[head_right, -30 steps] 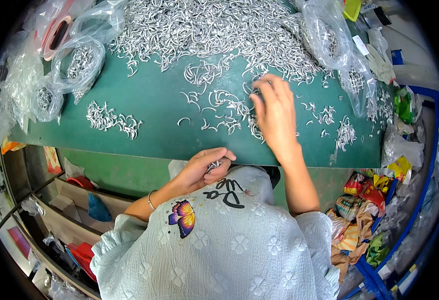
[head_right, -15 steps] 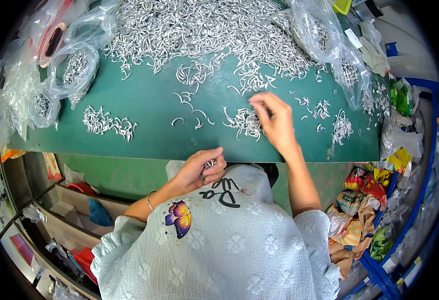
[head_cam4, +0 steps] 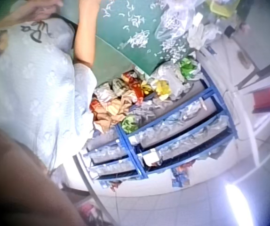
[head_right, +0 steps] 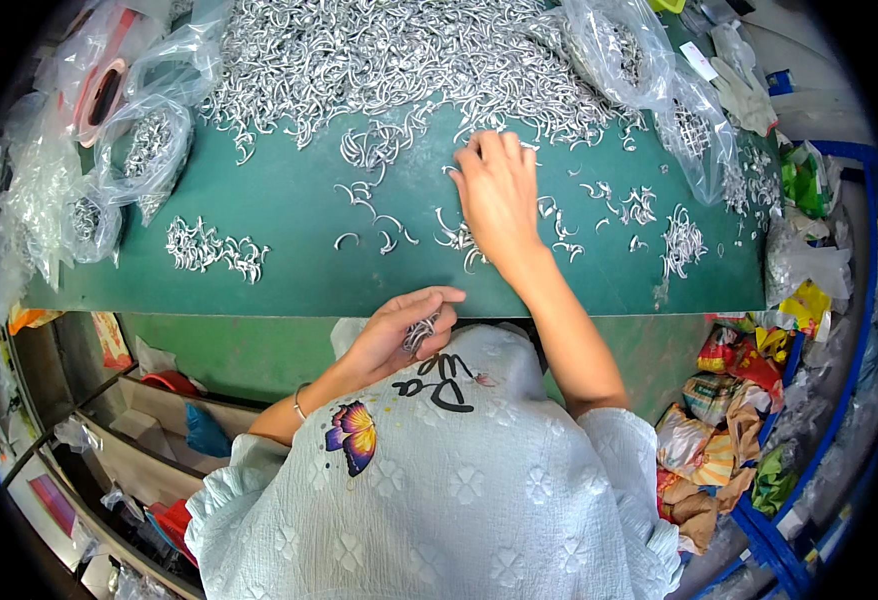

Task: The person sorts small, silver-colored metal pieces from a large pile on a green table by hand, gathering them into their palm and then picking them one by one.

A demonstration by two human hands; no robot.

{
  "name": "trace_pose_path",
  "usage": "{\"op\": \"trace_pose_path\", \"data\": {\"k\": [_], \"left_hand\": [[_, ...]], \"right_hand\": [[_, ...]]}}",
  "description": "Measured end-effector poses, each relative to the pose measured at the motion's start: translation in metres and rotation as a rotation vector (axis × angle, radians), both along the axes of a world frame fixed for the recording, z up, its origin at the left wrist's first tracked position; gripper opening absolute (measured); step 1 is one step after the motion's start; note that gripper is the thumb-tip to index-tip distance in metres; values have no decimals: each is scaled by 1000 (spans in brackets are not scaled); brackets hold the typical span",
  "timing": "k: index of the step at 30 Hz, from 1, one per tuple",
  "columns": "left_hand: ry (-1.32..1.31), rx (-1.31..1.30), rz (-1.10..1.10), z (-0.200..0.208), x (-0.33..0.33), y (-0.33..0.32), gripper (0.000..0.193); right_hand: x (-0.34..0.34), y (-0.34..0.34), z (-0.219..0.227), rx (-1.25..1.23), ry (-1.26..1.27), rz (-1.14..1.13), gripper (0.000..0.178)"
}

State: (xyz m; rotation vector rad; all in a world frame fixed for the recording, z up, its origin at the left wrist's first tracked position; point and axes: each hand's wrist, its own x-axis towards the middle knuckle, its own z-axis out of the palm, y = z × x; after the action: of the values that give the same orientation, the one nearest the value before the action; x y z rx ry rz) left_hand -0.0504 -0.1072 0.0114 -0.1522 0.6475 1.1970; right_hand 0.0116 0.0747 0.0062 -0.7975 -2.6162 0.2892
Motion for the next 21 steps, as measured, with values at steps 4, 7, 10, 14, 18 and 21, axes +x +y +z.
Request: {"op": "trace_pose_path", "data": {"k": [4,7,10,14,18,21], "left_hand": [[-7,3,58,-6,-1,-4,30],[-15,-38,85,-3,-3,-3,29],[-35,-23,63,-5,-3,-2,29],[-26,-13,35,-7,-2,0,28],[-9,-5,33,-7,-3,-1,28],[-18,-8,54,-7,-3,-3,29]], "right_hand": [[5,-3,3,-117,124,51,10],[24,0,11,-432,286,-5,8],[41,10,10,-465,220,-142,11],[31,17,5,-205,207,103,22],[17,19,0,-40,28,140,10],[30,28,1,-234,153,111,7]]}}
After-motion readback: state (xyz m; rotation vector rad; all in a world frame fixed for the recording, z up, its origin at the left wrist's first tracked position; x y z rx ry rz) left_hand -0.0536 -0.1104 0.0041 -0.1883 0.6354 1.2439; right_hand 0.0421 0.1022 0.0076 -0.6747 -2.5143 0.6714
